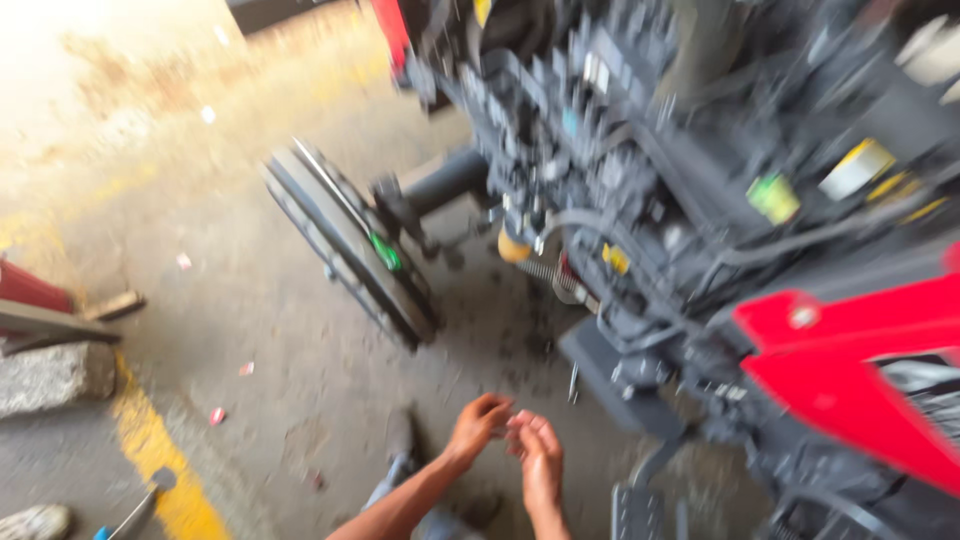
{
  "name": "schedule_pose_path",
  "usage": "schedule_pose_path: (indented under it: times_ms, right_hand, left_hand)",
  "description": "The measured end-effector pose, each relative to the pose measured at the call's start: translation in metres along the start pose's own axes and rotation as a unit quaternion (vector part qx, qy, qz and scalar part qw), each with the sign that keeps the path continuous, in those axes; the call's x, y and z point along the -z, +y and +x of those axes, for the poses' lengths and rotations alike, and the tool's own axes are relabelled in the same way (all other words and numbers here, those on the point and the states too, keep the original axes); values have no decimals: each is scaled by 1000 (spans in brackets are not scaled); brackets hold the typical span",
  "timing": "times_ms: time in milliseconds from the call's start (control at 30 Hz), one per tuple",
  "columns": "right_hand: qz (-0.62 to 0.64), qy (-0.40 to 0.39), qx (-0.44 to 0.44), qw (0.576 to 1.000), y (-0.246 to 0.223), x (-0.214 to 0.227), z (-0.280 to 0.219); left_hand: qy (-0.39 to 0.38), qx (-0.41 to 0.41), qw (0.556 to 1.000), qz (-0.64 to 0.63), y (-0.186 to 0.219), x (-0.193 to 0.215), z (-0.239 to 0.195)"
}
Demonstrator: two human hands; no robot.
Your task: The person cleans a cylindrical metal filter by hand in a metal bowl containing a greenish liquid. After scrubbing the filter, the person stands up, walks to a red tractor, and installs the filter into the engine compartment.
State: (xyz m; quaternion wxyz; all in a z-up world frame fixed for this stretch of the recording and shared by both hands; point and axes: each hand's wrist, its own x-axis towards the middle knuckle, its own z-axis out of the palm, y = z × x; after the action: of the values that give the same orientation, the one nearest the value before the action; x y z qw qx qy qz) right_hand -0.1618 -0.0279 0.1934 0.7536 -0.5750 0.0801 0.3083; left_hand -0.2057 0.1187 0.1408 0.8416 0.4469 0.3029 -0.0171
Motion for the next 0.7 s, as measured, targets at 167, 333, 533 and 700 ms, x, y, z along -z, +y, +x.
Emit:
schedule_pose_path:
  times_ms: [167, 333, 533, 700]
  right_hand:
    - [-150, -20, -5, 989, -67, -40, -23]
    - [-251, 20, 30, 967, -112, -36, -24]
    - [-309, 63, 3, 949, -104, -36, -3]
    - [-213, -10, -36, 976, -79, -125, 22]
  left_hand:
    - [107, -93, 967, 210, 101, 76, -73]
    - [252, -80, 872, 412, 153, 185, -164]
    - [375, 68, 811, 443, 156, 322, -275]
    - [434, 53, 804, 402, 172, 358, -316]
